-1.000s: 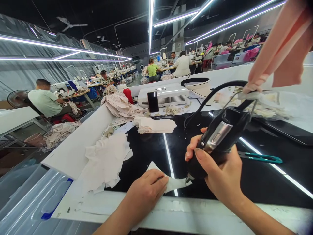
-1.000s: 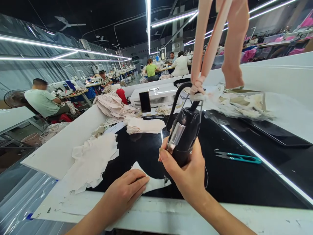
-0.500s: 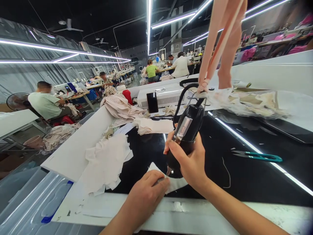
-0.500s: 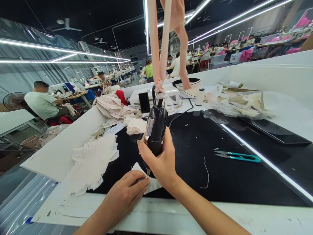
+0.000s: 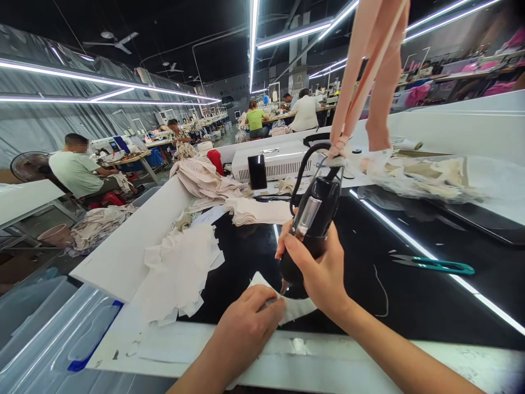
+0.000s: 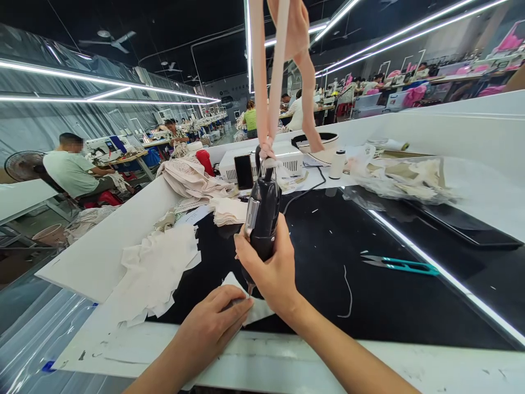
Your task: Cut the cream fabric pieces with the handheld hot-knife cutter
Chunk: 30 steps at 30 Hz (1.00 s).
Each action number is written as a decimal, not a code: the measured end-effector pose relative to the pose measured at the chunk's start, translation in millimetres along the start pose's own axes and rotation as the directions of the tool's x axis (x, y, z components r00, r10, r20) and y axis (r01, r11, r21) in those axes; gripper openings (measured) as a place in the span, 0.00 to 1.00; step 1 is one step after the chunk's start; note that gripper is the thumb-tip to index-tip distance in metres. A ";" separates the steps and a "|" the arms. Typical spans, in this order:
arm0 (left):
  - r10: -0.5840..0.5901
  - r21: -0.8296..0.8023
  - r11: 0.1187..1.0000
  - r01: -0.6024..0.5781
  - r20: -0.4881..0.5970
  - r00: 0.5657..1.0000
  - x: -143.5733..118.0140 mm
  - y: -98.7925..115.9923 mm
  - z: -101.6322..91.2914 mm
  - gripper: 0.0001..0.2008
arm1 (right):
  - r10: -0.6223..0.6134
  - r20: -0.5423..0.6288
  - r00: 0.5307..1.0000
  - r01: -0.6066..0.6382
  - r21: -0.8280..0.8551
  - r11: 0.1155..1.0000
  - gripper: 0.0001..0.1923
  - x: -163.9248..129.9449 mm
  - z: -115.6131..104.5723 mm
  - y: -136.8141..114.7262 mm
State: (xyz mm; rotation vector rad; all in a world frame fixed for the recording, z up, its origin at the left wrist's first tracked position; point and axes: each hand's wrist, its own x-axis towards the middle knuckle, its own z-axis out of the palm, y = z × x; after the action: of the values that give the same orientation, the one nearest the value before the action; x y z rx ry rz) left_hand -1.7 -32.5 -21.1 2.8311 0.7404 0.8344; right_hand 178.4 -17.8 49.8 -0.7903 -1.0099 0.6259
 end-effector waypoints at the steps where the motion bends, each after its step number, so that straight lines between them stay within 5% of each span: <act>1: 0.000 -0.002 1.000 0.000 0.001 1.000 0.1 0.0 -0.3 0.12 | 0.007 -0.001 1.000 -0.007 0.017 1.000 0.14 -0.2 -1.6 -0.3; 15: 0.021 0.008 1.000 -0.022 0.019 1.000 0.5 0.0 -4.0 0.11 | -0.006 -0.011 1.000 0.006 0.034 0.999 0.15 1.1 -14.4 -8.5; 20: 0.061 0.114 0.992 -0.054 -0.058 0.996 10.6 8.5 -8.6 0.11 | -0.044 -0.016 0.999 0.044 0.015 0.999 0.14 0.7 -32.0 -14.5; 30: 0.020 0.095 0.995 -0.019 -0.006 1.000 10.4 19.4 5.3 0.11 | -0.060 -0.035 0.998 0.058 -0.046 0.997 0.14 -6.2 -42.6 -15.1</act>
State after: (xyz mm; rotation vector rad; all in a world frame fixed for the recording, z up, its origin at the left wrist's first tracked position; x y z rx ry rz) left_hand 16.9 -44.3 -16.2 2.9249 0.7748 0.8338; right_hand 216.1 -43.2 46.0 -0.8063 -1.0131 0.5378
